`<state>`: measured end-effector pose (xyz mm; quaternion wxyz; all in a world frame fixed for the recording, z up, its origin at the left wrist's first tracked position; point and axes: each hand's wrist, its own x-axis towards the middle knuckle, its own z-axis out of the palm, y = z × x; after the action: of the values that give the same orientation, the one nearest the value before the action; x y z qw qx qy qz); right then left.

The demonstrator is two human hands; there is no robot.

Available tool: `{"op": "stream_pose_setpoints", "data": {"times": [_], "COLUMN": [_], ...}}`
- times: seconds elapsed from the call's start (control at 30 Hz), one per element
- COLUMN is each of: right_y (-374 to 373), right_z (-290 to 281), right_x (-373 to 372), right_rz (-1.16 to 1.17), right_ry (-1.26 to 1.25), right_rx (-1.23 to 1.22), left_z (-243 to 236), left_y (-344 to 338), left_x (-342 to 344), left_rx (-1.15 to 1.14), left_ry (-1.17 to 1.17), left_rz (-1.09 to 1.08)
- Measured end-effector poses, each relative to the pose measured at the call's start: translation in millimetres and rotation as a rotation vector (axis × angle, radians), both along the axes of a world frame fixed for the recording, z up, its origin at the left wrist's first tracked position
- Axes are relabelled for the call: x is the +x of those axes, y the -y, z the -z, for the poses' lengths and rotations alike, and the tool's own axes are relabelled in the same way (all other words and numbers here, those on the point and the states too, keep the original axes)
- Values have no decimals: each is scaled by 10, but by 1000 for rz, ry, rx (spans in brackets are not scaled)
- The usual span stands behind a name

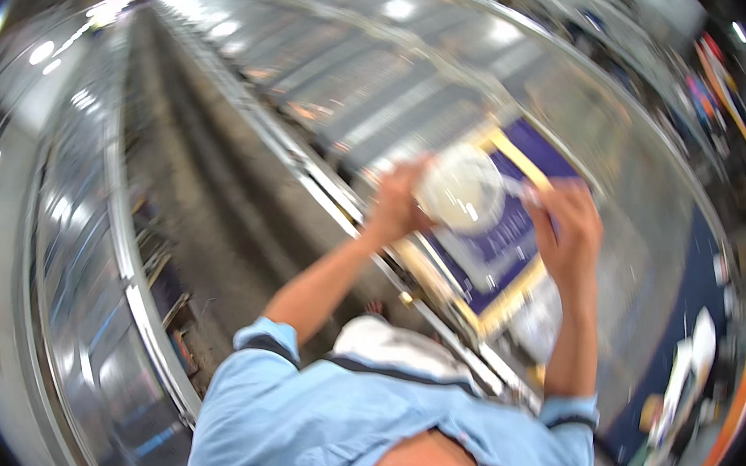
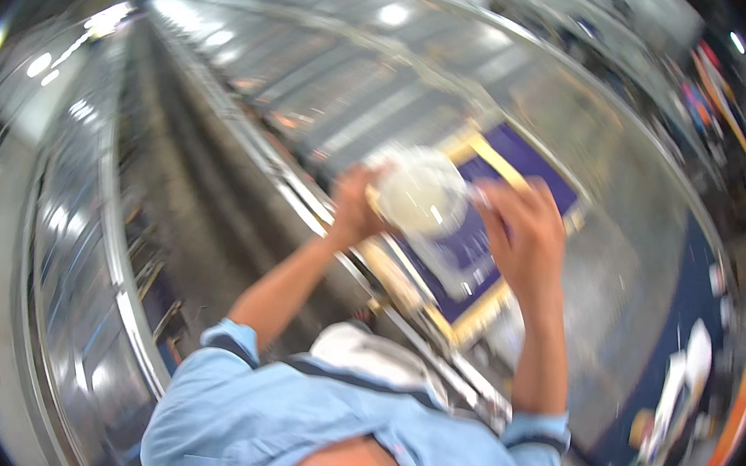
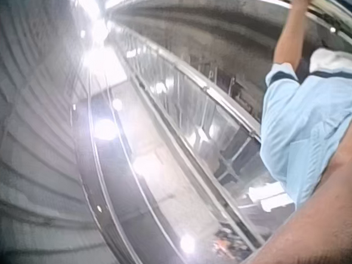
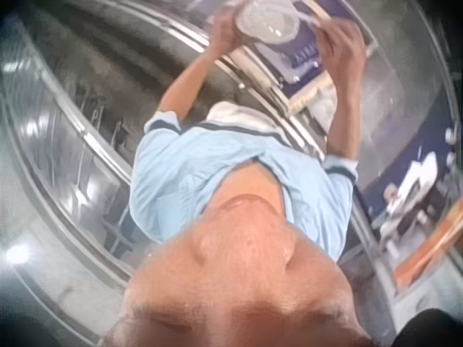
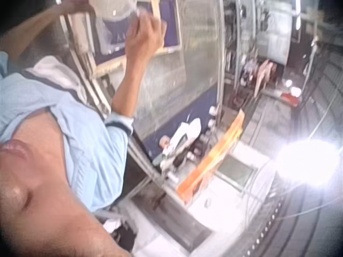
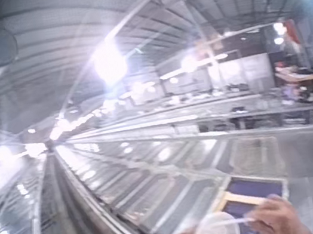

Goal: The person performs screen printing on a purple Osprey-branded bag using a wooden frame and squeegee. They repeatedly pull the squeegee across the mesh to transfer white ink, briefly add more ink from a small container, and continue the process on the same item.

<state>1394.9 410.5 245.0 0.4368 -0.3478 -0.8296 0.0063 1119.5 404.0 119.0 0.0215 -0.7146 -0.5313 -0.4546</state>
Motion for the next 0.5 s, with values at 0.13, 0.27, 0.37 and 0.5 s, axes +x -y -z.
{"op": "stream_pose_setpoints", "data": {"times": [0.13,0.27,0.37,0.5], "right_y": [-252,-348,-354,-359], "right_z": [32,150,332,573], "right_x": [55,6,40,116], "right_rz": [125,215,283,305], "right_ry": [-22,-35,1,-49], "right_rx": [-12,-135,-241,-127], "left_z": [-123,-169,-42,102], "left_y": [-507,-835,-993,-1159], "left_x": [6,45,81,138], "left_rx": [-63,-1,0,22], "left_ry": [-25,-179,-237,-302], "left_rz": [146,198,247,311]}}
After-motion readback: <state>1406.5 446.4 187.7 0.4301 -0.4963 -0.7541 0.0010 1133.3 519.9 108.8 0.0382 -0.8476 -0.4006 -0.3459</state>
